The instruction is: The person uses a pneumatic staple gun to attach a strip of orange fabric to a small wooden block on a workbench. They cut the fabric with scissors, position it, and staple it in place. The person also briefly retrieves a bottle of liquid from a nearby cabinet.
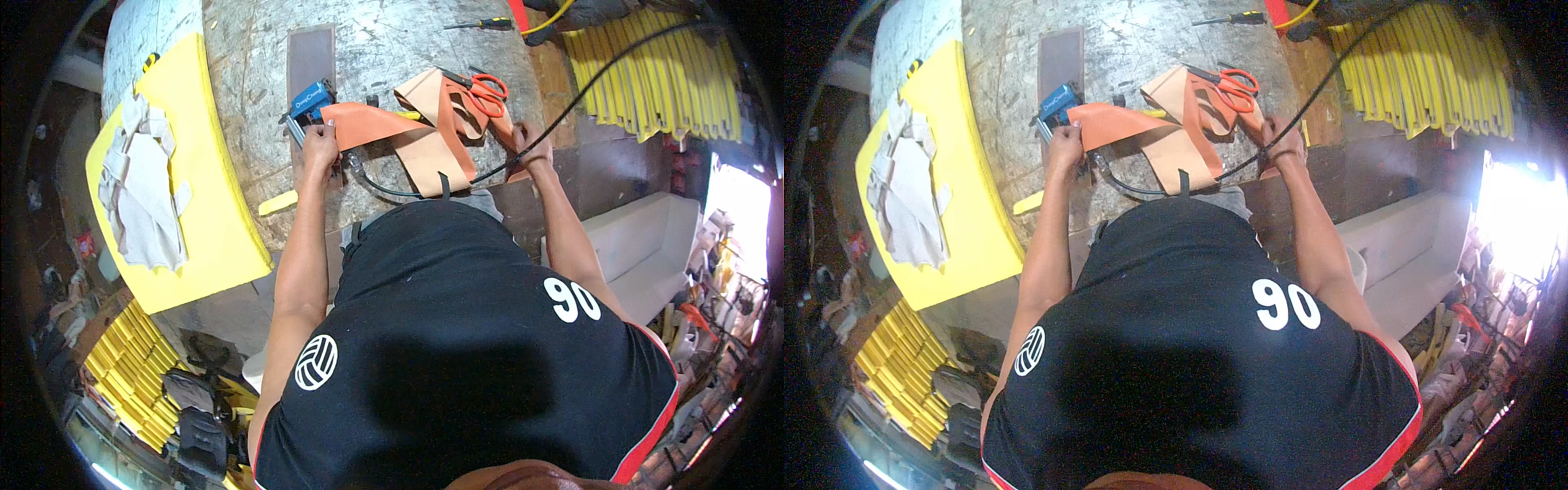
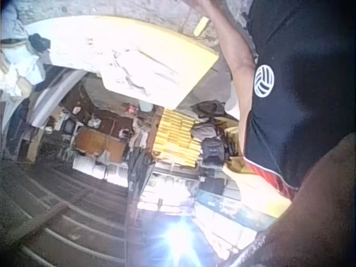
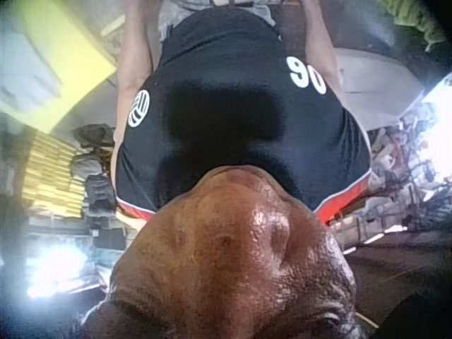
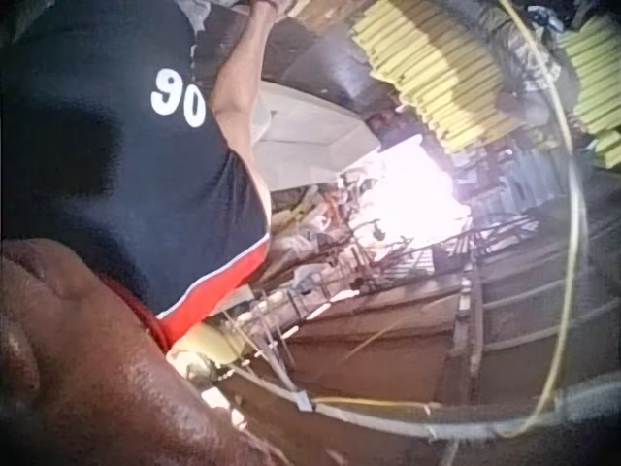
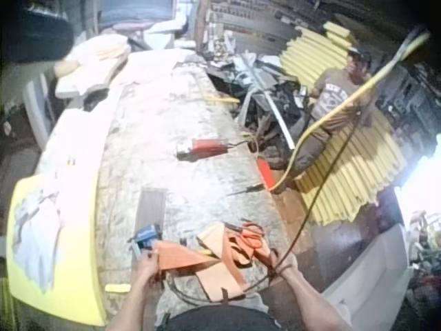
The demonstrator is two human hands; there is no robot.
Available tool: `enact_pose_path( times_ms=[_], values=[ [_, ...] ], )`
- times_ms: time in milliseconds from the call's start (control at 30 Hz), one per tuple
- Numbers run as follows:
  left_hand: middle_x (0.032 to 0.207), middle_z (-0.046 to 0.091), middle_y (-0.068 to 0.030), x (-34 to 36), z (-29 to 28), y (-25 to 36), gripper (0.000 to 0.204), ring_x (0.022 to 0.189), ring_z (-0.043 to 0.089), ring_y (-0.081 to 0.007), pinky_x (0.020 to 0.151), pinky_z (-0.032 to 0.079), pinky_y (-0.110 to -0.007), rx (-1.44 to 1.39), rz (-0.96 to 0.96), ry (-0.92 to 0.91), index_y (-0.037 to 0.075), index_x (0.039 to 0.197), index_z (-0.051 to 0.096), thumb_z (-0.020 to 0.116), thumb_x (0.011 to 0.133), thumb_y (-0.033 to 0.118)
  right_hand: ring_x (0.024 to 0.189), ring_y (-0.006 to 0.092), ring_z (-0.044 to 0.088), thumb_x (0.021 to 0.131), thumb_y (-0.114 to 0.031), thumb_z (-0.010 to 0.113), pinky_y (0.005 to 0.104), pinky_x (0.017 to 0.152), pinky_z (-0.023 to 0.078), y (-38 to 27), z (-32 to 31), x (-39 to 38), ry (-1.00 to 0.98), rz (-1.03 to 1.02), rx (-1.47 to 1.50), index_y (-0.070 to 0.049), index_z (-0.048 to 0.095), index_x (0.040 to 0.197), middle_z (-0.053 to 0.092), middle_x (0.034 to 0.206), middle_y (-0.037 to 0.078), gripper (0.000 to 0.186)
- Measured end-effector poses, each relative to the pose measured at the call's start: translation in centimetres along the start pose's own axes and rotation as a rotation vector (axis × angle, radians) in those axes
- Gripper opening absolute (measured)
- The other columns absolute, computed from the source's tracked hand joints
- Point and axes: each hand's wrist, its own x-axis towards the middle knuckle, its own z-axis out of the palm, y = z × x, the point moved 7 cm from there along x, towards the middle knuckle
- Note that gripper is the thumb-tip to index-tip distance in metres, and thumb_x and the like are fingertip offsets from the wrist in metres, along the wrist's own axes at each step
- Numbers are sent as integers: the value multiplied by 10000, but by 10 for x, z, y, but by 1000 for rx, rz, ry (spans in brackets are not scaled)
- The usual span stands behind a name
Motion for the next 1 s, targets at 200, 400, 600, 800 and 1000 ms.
enact_pose_path(
  times_ms=[200, 400, 600, 800, 1000],
  values=[
    [711, 692, -156, -20, -6, 45, 478, 734, 696, -293, 716, 516, -406, 318, -15, -53, 5, 932, 674, 515, 939, 455, 922, 423, 629, 880, -201, 569, 484, 804, 506, -80, 11, 50, 247, -520, 43, -33, 613, 1158, 646, 982, 225, 328],
    [866, 681, -246, -20, -16, 46, 394, 860, 659, -415, 777, 504, -480, 552, 155, 148, -2, 849, 711, 621, 880, 380, 924, 414, 637, 862, -208, 571, 500, 775, 515, -89, 26, 77, -80, -418, -110, -16, 645, 1077, 660, 993, 239, 297],
    [904, 694, -212, -27, -27, 30, 289, 809, 678, -356, 732, 513, -436, 305, 242, 261, -12, 949, 684, 642, 864, 262, 860, 345, 679, 837, -359, 629, 419, 718, 505, -30, 22, 74, -305, -162, 295, 22, 644, 1068, 682, 941, 223, 446],
    [820, 637, -119, -27, -37, -23, 211, 672, 630, -178, 553, 522, -321, -185, -12, 77, -26, 1048, 568, 569, 908, 131, 684, 110, 560, 810, -174, 657, 264, 587, 447, 90, 29, -28, -248, 239, 1023, -46, 586, 956, 566, 776, 9, 207],
    [881, 614, -86, -47, -43, -18, 205, 702, 630, -174, 535, 557, -295, -402, -126, -39, -12, 1115, 521, 509, 932, 79, 872, 146, 584, 823, -107, 708, 284, 754, 516, 77, -52, -141, 436, 306, 1000, 10, 514, 1216, 584, 992, 65, 454]
  ],
)
